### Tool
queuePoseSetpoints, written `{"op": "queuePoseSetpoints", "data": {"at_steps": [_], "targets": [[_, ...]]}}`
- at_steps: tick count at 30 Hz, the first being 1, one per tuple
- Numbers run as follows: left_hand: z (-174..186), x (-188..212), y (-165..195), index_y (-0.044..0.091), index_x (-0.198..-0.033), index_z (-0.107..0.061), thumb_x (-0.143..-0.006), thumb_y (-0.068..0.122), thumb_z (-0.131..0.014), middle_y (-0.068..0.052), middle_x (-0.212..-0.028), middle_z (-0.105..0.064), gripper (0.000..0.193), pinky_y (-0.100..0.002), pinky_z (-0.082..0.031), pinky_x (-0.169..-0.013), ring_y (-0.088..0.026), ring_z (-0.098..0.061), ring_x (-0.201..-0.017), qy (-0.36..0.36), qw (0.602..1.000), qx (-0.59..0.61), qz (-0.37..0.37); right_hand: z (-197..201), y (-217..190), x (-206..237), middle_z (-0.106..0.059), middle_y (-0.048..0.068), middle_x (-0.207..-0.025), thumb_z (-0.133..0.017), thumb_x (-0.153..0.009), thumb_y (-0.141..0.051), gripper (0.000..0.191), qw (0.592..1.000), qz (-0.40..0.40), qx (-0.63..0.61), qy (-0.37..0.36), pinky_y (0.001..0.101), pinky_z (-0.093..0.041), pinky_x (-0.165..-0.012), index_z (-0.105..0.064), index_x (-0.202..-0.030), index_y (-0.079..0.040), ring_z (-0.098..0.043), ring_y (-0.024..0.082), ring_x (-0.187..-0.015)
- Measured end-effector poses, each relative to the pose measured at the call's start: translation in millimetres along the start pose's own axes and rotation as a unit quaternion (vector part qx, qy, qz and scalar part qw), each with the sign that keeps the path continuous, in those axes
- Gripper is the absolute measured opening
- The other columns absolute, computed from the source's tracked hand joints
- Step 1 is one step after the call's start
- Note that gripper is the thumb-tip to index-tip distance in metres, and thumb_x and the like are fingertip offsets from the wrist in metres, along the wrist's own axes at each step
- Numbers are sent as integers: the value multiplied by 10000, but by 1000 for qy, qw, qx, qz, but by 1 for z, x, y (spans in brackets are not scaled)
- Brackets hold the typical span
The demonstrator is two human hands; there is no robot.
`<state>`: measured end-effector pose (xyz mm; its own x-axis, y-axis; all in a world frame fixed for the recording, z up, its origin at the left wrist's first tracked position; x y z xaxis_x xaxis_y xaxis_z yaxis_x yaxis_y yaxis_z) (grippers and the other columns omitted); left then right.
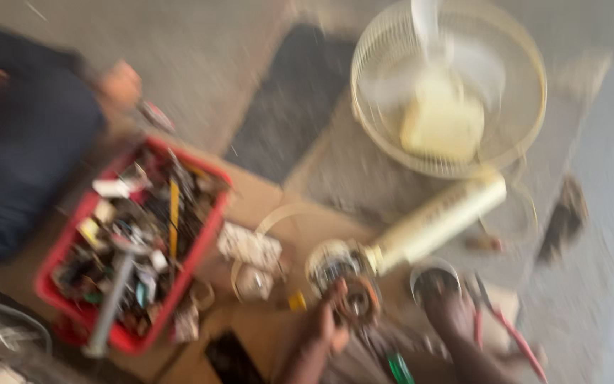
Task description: The person disassembles a fan motor, uses pliers to strip wires, and applies a substance to the motor shaft. They then reassemble the motor and attach it to the fan housing.
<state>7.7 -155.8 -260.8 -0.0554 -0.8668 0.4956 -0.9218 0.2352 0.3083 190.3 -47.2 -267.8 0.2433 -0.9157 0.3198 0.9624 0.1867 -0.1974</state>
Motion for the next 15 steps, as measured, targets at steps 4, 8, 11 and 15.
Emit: {"op": "queuePoseSetpoints", "data": {"at_steps": [4,8,11,15], "targets": [[-8,0,6,33,-1225,-637,-836,543,-744,-148,-992,-741,650,-467,-636,-671,-285,-749,-850,43,999,-13,10,9,-4,0,-742,152,-1227,-600,-900,-463,439,976,-192,12,-101,433,-454,-1118,-801,-1108,-133,-582,328,-1295],[4,-2,3,55,-1275,-633,-807,543,-770,-147,-1040,-744,689,-460,-620,-712,-294,-735,-904,34,999,-11,31,10,-7,-3,-765,121,-1234,-454,-1017,-472,489,980,-169,48,-96,409,-445,-1165,-823,-1070,-156,-597,309,-1303],[15,-4,2,64,-1306,-613,-793,497,-805,-148,-1096,-732,698,-470,-620,-769,-296,-733,-971,40,997,-2,64,13,-9,-7,-737,70,-1307,-500,-964,-467,433,976,-174,51,-122,392,-449,-1175,-806,-1135,-212,-568,284,-1356],[31,-10,-3,78,-1308,-622,-731,433,-828,-145,-1102,-735,709,-506,-620,-742,-309,-737,-959,185,979,36,78,13,-8,-10,-661,89,-1403,-578,-910,-515,449,966,-232,3,-113,399,-405,-1204,-786,-1205,-247,-512,282,-1414]]}}
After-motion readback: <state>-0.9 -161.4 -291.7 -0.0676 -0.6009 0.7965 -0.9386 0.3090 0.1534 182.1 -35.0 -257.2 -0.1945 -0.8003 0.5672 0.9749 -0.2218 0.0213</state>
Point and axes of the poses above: each hand's wrist, its own x-axis away from the middle knuckle, its own z-axis out of the back of the hand, y = z × x, the point moved 1 cm from there along -x, towards the middle knuckle
